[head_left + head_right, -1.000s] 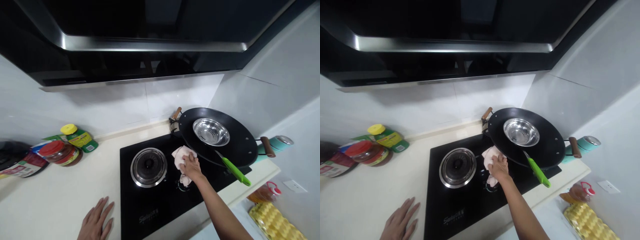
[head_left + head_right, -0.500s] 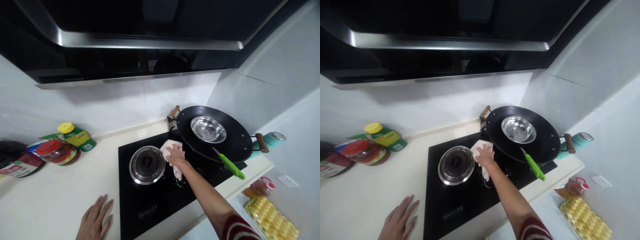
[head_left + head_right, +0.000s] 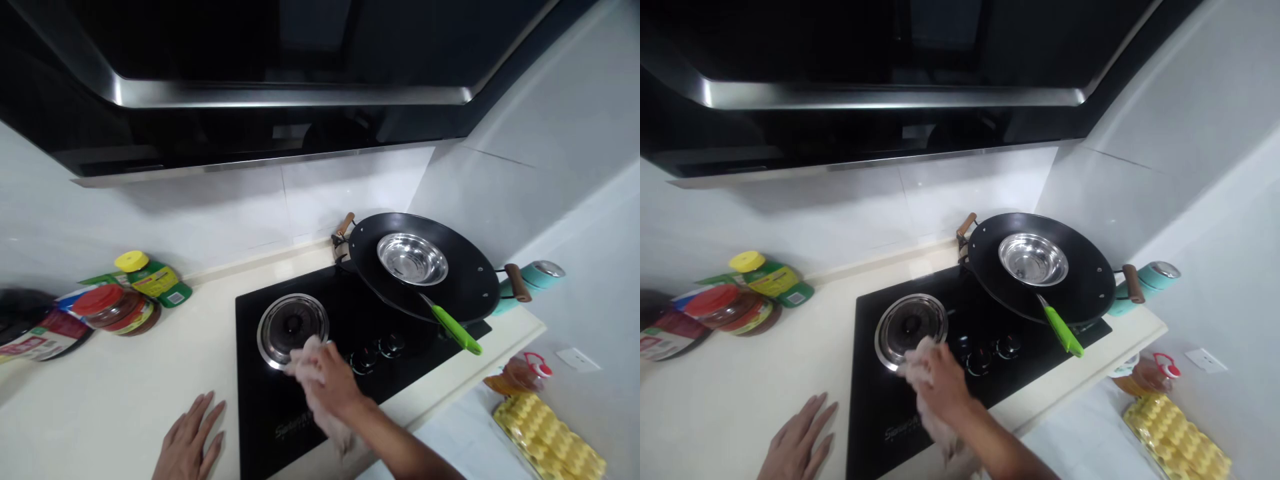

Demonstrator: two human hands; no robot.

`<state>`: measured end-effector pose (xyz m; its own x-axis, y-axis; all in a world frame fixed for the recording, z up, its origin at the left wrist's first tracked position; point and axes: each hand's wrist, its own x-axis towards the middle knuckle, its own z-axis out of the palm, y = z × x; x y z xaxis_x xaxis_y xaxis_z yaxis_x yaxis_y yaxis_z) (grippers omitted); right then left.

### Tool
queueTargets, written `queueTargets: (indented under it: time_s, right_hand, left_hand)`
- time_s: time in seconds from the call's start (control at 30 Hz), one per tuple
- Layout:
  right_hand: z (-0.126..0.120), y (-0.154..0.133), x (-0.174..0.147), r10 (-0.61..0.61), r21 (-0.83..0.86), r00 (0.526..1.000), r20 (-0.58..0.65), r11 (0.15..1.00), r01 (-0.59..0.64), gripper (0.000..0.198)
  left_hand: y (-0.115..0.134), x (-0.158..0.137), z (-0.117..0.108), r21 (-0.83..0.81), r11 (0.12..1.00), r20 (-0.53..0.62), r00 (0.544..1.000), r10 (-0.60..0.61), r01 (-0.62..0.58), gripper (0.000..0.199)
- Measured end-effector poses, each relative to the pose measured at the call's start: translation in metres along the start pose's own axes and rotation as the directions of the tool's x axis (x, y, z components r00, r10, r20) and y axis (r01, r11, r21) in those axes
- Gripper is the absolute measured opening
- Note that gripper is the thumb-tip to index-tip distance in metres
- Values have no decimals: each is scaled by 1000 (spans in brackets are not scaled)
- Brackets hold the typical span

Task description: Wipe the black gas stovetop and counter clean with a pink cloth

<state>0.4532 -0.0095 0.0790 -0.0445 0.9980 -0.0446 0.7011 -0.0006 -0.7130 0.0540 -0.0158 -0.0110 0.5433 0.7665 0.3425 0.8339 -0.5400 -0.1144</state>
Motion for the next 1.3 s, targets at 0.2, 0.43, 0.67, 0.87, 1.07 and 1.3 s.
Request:
queueTargets:
  time_s: [0.2,0.43,0.67,0.87,1.07,1.3]
  right_hand:
    - [-69,30,69,285,-332,953,-107,893,-304,56]
    - [28,0,2,33,-451,999,15,892,-23,51]
    - [66,-52,-25,-343,-178,892,296,897,404,48]
    - [34,-7,-49,-515,-105,792,327,813,572,48]
    - [-20,108,-109,-227,-263,960,166,928,265,46]
    - [-118,216,-109,-31,-474,978,-204,878,-71,39]
  left_hand:
    - [3,-6,1,-24,997,101,992,-76,79,58]
    - [7,-6,-3,-36,996,70,994,-80,82,56]
    - [6,-1,-9,51,998,77,997,-25,21,62]
    - [5,3,-10,26,1000,74,997,-10,8,64]
    - [3,4,-6,-65,996,92,994,-53,59,61]
    - [2,5,-6,-96,992,112,992,-65,76,66]
